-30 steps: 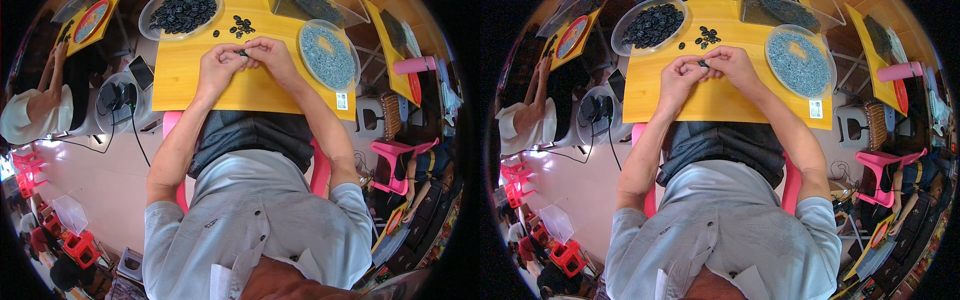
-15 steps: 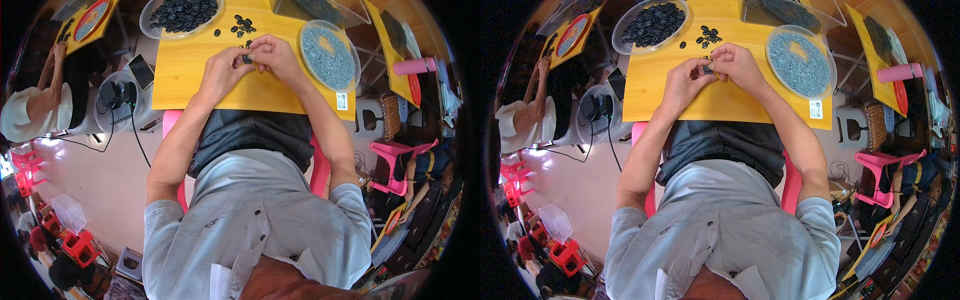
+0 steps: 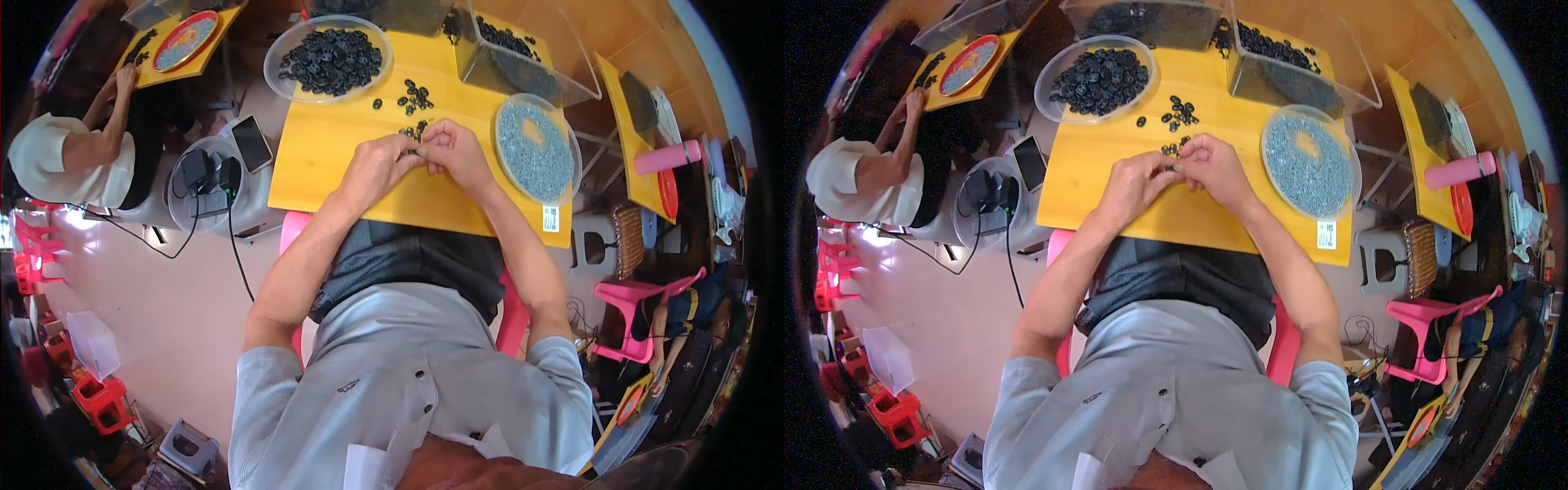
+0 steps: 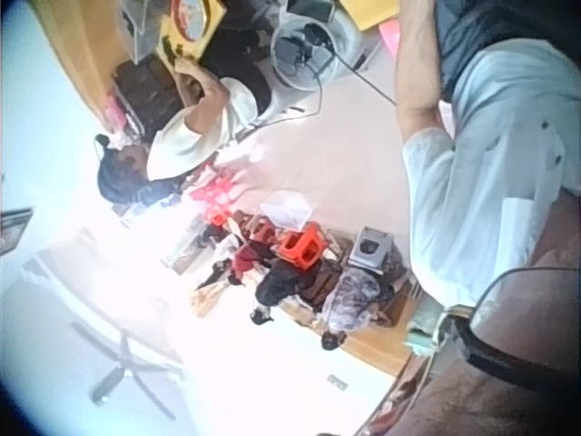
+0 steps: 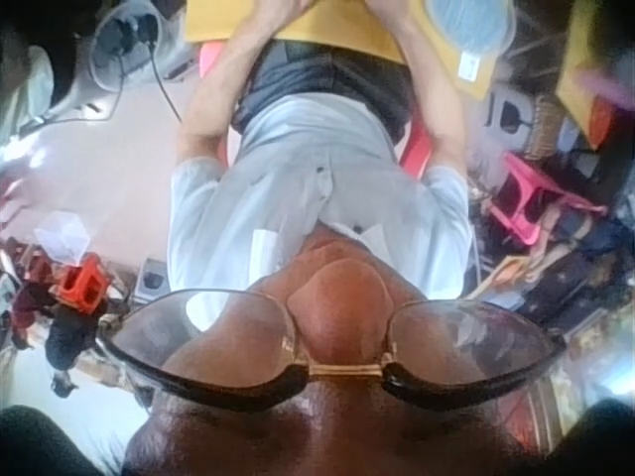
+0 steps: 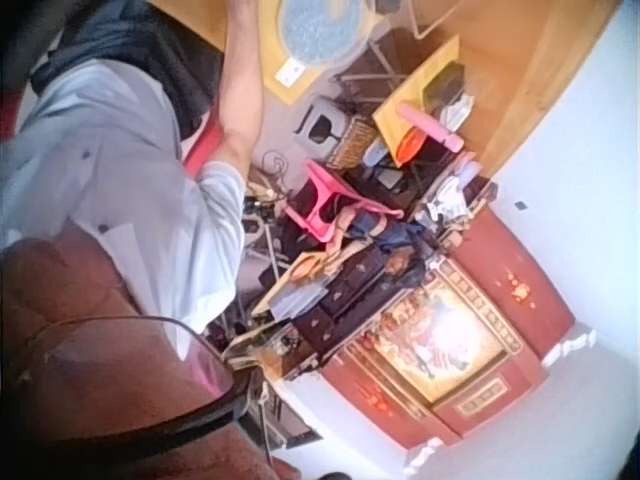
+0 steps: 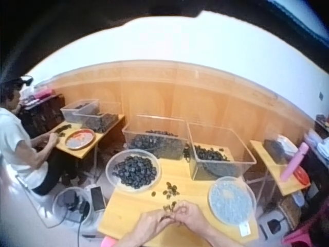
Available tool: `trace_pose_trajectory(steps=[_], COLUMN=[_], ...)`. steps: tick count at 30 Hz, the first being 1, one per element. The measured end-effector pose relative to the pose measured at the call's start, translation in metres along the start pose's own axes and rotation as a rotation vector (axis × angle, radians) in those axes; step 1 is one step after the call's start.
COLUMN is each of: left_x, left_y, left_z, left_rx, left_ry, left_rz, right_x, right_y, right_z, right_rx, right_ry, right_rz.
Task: The person assembles small components by hand, repeatedly picking up plastic clips and small metal pins from the table and inserting the pins into the clips.
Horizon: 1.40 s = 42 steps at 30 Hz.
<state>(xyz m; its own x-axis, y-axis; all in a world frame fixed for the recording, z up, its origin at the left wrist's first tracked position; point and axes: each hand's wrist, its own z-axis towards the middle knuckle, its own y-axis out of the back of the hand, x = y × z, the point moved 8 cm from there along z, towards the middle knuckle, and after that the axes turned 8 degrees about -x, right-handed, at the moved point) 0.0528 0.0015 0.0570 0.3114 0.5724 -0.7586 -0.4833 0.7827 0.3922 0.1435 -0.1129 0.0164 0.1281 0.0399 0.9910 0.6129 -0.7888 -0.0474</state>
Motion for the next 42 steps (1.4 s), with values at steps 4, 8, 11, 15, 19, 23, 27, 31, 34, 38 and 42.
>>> trace_pose_trajectory(steps=[4,8,11,15,19,23,27,31,34,38,42], left_x=[0.009,0.029,0.053,0.082,0.089,0.093,0.096,0.095,0.095,0.093,0.089], left_y=[-0.004,0.003,0.022,0.035,0.031,0.033,0.039,0.036,0.035,0.035,0.030], left_z=[-0.001,0.002,0.002,0.002,-0.001,-0.005,-0.007,-0.005,-0.006,-0.004,-0.002], left_rx=[0.036,-0.046,-0.253,-0.525,-0.603,-0.661,-0.687,-0.662,-0.650,-0.601,-0.523], left_ry=[0.104,0.278,0.383,0.616,0.721,0.708,0.713,0.710,0.717,0.704,0.707], left_rz=[0.011,-0.071,-0.177,-0.610,-0.776,-0.823,-0.837,-0.845,-0.841,-0.788,-0.702], right_x=[-0.004,-0.002,0.003,0.014,0.025,0.072,0.067,0.038,0.038,0.048,0.053], right_y=[0.003,0.012,0.012,0.002,-0.010,-0.031,-0.031,-0.035,-0.052,-0.051,-0.024], right_z=[0.000,0.008,0.015,0.030,0.054,0.078,0.089,0.094,0.089,0.084,0.077], right_rx=[-0.032,-0.076,-0.040,-0.012,0.011,-0.118,-0.103,-0.081,-0.043,-0.074,-0.091], right_ry=[0.008,-0.020,-0.004,0.026,-0.002,0.249,0.233,0.374,0.596,0.603,0.505], right_rz=[-0.081,-0.223,-0.299,-0.375,-0.346,0.022,-0.188,-0.840,-1.058,-1.069,-1.057])
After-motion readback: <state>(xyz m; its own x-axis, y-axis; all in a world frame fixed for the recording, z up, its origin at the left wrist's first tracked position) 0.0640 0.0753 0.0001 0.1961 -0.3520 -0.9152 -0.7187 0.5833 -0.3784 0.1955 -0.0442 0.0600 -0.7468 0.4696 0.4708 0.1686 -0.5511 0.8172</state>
